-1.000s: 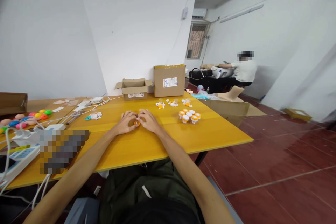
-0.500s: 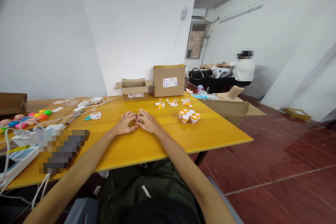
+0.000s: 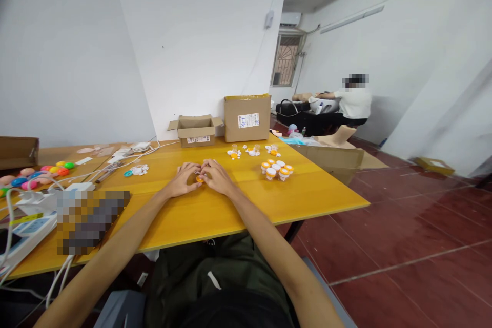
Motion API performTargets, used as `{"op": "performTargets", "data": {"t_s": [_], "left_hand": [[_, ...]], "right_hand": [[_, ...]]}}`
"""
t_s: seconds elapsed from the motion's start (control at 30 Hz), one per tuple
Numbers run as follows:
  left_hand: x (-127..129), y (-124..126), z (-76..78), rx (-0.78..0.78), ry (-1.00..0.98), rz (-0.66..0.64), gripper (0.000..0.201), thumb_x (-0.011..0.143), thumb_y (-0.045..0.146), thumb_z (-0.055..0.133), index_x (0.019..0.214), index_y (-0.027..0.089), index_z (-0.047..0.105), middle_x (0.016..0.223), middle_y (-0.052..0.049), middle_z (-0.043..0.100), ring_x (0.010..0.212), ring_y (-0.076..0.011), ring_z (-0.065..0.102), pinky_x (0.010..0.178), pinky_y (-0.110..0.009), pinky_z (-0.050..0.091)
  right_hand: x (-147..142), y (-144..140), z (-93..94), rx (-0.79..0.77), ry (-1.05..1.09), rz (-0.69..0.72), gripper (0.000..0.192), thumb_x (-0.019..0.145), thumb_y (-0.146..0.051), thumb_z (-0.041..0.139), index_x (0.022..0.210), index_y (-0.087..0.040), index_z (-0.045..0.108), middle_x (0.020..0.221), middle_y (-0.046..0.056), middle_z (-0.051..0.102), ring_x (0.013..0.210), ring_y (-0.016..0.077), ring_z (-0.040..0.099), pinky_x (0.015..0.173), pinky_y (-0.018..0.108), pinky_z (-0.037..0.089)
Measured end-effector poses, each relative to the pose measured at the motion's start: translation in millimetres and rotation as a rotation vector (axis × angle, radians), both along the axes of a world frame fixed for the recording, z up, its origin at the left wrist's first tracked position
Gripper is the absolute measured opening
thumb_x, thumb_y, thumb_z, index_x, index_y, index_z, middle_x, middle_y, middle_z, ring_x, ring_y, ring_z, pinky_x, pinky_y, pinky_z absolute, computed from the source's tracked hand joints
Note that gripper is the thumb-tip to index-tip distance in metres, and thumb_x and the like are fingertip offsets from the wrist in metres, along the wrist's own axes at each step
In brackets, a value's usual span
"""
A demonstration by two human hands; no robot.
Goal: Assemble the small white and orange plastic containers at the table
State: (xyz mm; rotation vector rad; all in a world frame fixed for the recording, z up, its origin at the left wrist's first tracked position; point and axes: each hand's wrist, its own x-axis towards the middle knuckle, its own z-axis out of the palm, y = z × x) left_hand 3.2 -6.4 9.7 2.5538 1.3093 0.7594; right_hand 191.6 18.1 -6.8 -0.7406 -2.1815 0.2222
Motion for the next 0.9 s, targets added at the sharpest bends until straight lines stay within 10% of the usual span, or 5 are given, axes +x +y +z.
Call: {"op": "performTargets", "data": {"t_s": [0.47, 0.9], "left_hand": [[-6, -3, 10.9, 0.118, -0.148, 0.140, 0.025, 0.091, 0.030, 0.045, 0.110, 0.028, 0.061, 0.122, -0.004, 0.063, 0.117, -0.0272, 0.045, 0.101, -0.045, 0.032], [-4, 3, -2.5, 0.027, 0.068, 0.011, 0.027, 0.080, 0.042, 0.064, 0.103, 0.028, 0.064, 0.127, -0.005, 0.056, 0.119, -0.0300, 0.041, 0.101, -0.049, 0.033]], "right_hand": [[-3, -2, -1.5, 0.009, -0.056, 0.044, 0.009, 0.084, -0.018, 0.065, 0.077, -0.022, 0.068, 0.101, 0.006, 0.058, 0.096, 0.0211, 0.057, 0.088, 0.038, 0.047], [-2, -2, 0.5, -0.050, -0.059, 0.054, 0.009, 0.083, -0.019, 0.068, 0.075, -0.022, 0.069, 0.102, 0.006, 0.060, 0.099, 0.0217, 0.057, 0.090, 0.040, 0.048]]}}
